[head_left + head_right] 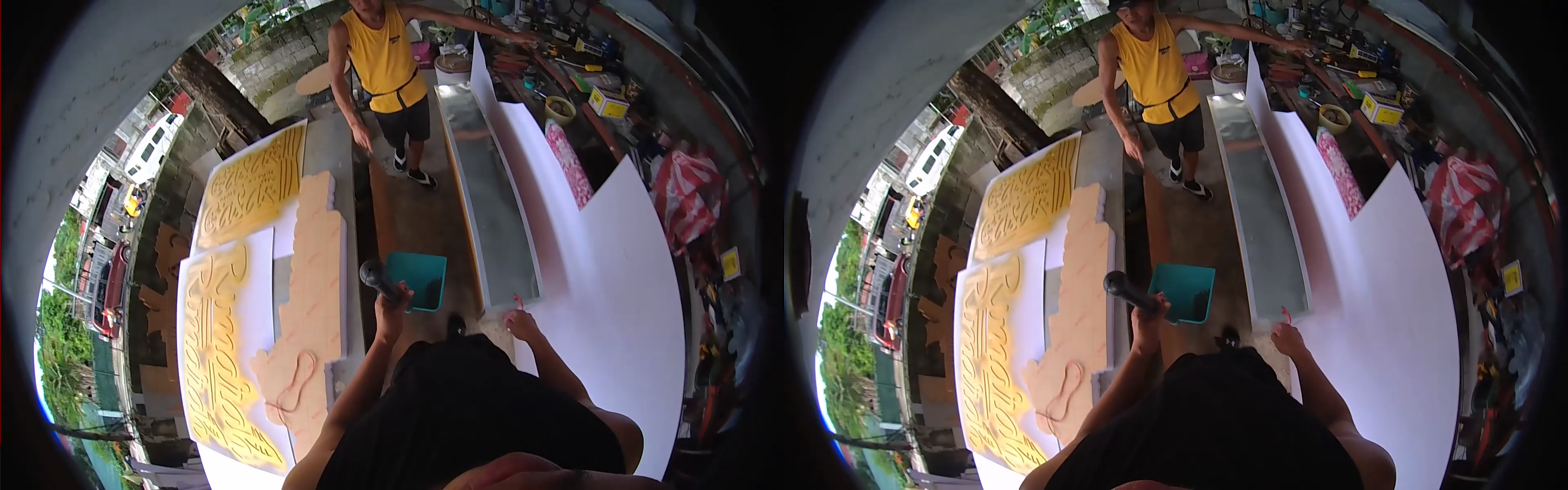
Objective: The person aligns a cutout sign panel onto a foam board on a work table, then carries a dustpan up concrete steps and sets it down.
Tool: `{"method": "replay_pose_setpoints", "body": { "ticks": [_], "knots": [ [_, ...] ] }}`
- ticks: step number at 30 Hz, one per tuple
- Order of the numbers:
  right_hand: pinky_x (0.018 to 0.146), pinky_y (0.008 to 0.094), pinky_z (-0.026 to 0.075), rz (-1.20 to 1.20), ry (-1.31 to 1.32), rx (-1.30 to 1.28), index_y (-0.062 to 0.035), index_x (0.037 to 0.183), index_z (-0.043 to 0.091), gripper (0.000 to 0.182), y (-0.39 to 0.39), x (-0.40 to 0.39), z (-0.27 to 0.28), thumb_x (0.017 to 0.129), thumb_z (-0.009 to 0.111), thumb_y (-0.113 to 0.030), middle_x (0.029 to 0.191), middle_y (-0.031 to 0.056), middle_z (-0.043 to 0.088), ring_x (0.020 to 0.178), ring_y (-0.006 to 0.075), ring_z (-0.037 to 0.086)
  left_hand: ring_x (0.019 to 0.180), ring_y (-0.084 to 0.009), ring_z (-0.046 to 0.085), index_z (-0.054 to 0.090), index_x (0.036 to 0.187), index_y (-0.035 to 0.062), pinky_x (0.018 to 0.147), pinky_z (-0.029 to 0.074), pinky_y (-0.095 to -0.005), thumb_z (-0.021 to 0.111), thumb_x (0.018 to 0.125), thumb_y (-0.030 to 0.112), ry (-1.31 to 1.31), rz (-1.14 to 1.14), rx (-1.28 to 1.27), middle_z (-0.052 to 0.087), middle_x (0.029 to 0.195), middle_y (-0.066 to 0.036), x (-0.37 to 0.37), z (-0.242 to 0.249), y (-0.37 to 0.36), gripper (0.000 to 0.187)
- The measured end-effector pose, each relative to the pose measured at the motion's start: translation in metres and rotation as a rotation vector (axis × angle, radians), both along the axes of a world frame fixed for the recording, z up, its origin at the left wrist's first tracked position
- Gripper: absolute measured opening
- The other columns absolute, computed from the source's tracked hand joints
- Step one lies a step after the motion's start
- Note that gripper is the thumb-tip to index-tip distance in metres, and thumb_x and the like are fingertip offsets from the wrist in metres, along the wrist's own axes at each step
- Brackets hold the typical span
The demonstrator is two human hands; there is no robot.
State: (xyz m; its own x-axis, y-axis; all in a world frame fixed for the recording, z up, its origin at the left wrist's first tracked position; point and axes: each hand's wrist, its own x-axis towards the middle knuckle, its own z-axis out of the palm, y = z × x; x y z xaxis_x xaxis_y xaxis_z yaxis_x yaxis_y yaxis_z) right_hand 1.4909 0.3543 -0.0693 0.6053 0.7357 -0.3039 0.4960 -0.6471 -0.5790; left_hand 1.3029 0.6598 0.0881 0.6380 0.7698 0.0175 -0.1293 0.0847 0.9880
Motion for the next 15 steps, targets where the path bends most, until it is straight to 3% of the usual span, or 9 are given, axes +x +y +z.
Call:
{"method": "replay_pose_setpoints", "body": {
  "ticks": [4,5,7,9,11,13,15],
  "knots": [
    [0.071,0.0395,0.048,-0.195,0.175,0.012,-0.0042,0.083,0.062,0.024,0.03,0.041,0.025,0.077,0.055,-0.026,0.081,0.017,0.063,0.08,0.0318,0.06,0.08,-0.0094,0.053,0.057,0.092,0.0018,0.071,0.044,-0.0249,0.066,0.076,0.005,0.063,-0.013,-0.034,0.056,0.086,-0.002,0.047,0.013,0.035,0.018],
    [0.071,0.0395,0.048,-0.198,0.185,0.004,-0.0042,0.083,0.062,0.024,0.031,0.047,0.023,0.077,0.055,-0.026,0.081,0.017,0.063,0.08,0.0318,0.06,0.091,-0.0145,0.054,0.054,0.086,0.0046,0.081,0.042,-0.0276,0.063,0.076,-0.001,0.107,-0.007,-0.07,0.058,0.091,-0.007,0.058,0.021,0.041,0.014],
    [0.071,0.0381,0.048,-0.369,0.257,0.144,-0.0041,0.083,0.062,0.025,0.037,0.058,0.01,0.077,0.056,-0.028,0.077,0.0159,0.063,0.08,0.0306,0.061,0.091,-0.0148,0.054,0.055,0.087,0.0047,0.081,0.042,-0.0277,0.063,0.076,-0.001,0.13,-0.019,-0.038,0.058,0.091,-0.008,0.082,0.021,0.06,0.014],
    [0.072,0.0384,0.048,-0.265,0.159,0.093,-0.0033,0.082,0.062,0.026,0.024,0.062,-0.043,0.077,0.055,-0.027,0.079,0.0162,0.063,0.081,0.0314,0.061,0.092,-0.0156,0.055,0.055,0.087,0.0046,0.083,0.043,-0.0282,0.063,0.077,-0.001,0.17,-0.045,0.04,0.058,0.091,-0.007,0.104,0.019,0.079,0.014],
    [0.073,0.0388,0.048,-0.165,0.061,0.045,-0.0025,0.081,0.062,0.026,0.033,0.064,-0.05,0.077,0.053,-0.027,0.08,0.0166,0.063,0.083,0.0322,0.06,0.086,-0.0125,0.054,0.056,0.088,0.0035,0.077,0.043,-0.0261,0.064,0.076,0.0,0.134,-0.065,0.04,0.057,0.09,-0.005,0.126,0.013,0.101,0.015],
    [0.076,0.0412,0.047,-0.414,0.221,-0.206,-0.0053,0.089,0.061,0.027,0.055,0.056,0.011,0.077,0.05,-0.027,0.088,0.0183,0.062,0.086,0.0347,0.059,0.08,-0.0095,0.054,0.057,0.09,0.0024,0.071,0.044,-0.024,0.065,0.076,0.001,0.094,-0.096,0.036,0.057,0.089,-0.003,0.149,0.004,0.126,0.015],
    [0.078,0.0426,0.046,-0.429,0.234,-0.258,-0.0067,0.094,0.06,0.028,0.067,0.06,0.032,0.076,0.049,-0.027,0.092,0.0189,0.061,0.088,0.0358,0.058,0.08,-0.0101,0.054,0.056,0.09,0.0023,0.072,0.044,-0.0246,0.064,0.076,0.001,0.099,-0.118,0.026,0.057,0.089,-0.003,0.171,-0.006,0.151,0.016]
  ]
}}
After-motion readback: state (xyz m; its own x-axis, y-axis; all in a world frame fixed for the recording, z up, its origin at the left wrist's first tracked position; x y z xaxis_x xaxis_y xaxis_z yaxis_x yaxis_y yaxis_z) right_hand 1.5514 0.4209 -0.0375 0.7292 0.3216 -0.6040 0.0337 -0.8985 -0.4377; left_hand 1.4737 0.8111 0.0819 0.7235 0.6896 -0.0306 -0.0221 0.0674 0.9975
